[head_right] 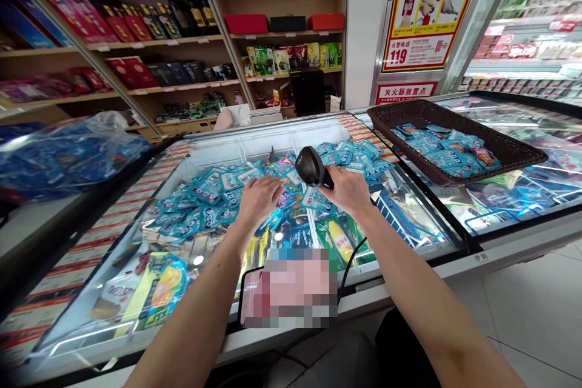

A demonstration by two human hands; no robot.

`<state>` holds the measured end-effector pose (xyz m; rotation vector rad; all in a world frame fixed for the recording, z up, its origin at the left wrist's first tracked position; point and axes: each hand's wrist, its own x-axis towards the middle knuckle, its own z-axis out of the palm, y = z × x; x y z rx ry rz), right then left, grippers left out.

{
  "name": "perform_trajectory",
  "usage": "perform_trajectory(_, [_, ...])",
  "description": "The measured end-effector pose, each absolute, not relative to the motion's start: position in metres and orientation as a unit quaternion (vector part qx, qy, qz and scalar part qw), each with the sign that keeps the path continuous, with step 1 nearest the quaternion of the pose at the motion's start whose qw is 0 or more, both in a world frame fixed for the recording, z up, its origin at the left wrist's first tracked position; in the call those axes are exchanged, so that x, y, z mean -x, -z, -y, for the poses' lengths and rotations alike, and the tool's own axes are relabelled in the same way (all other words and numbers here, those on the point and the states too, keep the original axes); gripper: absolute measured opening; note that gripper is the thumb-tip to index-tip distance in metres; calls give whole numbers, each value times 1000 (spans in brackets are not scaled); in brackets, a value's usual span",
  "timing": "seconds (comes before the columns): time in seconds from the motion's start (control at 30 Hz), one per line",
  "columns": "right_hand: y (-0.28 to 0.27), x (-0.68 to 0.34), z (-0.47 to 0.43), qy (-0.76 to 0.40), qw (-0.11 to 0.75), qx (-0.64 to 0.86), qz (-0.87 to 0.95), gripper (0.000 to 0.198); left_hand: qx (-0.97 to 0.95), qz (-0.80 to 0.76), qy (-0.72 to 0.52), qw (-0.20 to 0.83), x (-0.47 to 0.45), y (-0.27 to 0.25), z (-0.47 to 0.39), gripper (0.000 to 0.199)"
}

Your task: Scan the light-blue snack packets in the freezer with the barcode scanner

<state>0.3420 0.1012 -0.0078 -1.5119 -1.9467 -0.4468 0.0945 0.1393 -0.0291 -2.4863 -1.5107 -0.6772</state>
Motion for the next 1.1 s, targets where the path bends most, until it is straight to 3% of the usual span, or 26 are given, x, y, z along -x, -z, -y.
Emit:
perform_trajectory(0.3, [8, -340, -101, 163, 300, 574, 745, 30, 807, 524, 240, 130, -93, 31, -140, 41])
perform_trajectory(0.53, [8, -339, -100, 169, 298, 567, 749, 32, 892, 424, 146, 58, -99, 28, -140, 40])
perform_trajectory(0.93, [9, -338, -101, 165, 294, 556, 759, 29, 824, 512, 227, 84, -107, 27, -141, 37])
perform_trajectory(1.1, [10, -337, -101, 161, 287, 552, 766, 30, 802, 542, 230, 100, -111, 33, -144, 51])
